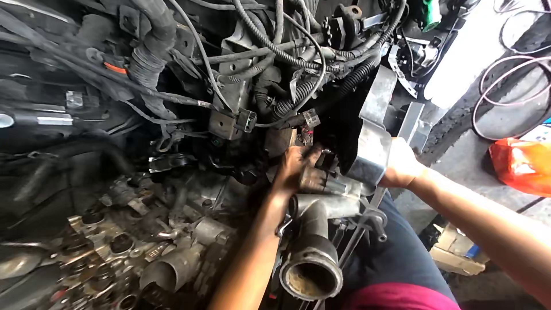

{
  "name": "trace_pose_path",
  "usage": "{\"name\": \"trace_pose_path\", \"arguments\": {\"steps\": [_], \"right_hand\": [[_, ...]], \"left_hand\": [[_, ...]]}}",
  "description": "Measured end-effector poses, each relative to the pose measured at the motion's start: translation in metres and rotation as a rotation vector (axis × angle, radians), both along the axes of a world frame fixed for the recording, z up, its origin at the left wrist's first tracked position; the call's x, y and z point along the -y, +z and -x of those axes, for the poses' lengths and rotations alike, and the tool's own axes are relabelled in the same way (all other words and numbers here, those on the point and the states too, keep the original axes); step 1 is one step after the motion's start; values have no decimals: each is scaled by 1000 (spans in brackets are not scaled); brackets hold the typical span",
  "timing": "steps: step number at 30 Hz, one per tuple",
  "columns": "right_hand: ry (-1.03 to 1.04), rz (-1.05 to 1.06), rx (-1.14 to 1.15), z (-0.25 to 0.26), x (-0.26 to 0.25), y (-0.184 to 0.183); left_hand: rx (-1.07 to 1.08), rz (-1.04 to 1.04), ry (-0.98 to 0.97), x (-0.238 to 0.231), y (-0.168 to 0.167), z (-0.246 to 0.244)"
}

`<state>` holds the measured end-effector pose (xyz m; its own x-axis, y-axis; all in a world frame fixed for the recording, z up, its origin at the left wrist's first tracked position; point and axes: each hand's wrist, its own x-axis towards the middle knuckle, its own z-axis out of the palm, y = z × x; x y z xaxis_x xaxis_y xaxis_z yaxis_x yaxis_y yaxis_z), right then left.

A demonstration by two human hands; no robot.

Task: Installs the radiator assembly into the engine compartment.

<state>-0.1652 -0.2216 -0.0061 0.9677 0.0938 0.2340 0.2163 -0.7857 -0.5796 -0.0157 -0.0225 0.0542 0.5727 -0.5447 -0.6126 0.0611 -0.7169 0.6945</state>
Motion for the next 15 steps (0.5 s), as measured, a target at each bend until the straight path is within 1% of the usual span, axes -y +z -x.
{"name": "trace_pose_path", "arguments": {"steps": [2,4,5,7,10,11,14,15], "right_hand": [[0,3,-4,0,1,1],[3,4,-6,1,1,1],[2,4,0,1,1,1],[0,4,10,1,1,0],[4,14,37,1,1,-3],[5,15,35,1,1,-3],[7,6,21,1,1,-2],[6,3,24,1,1,-2]], "left_hand": [[-71,1,122,0,-4,5],[-209,36,273,-6,-7,11],[-281,22,334,-8,-5,11],[-366,-49,365,-5,-1,9],[-459,15,413,-7,8,15],[-417,26,384,-8,9,16],[-148,93,212,-12,-4,14],[-121,118,194,-13,-8,13]]}}
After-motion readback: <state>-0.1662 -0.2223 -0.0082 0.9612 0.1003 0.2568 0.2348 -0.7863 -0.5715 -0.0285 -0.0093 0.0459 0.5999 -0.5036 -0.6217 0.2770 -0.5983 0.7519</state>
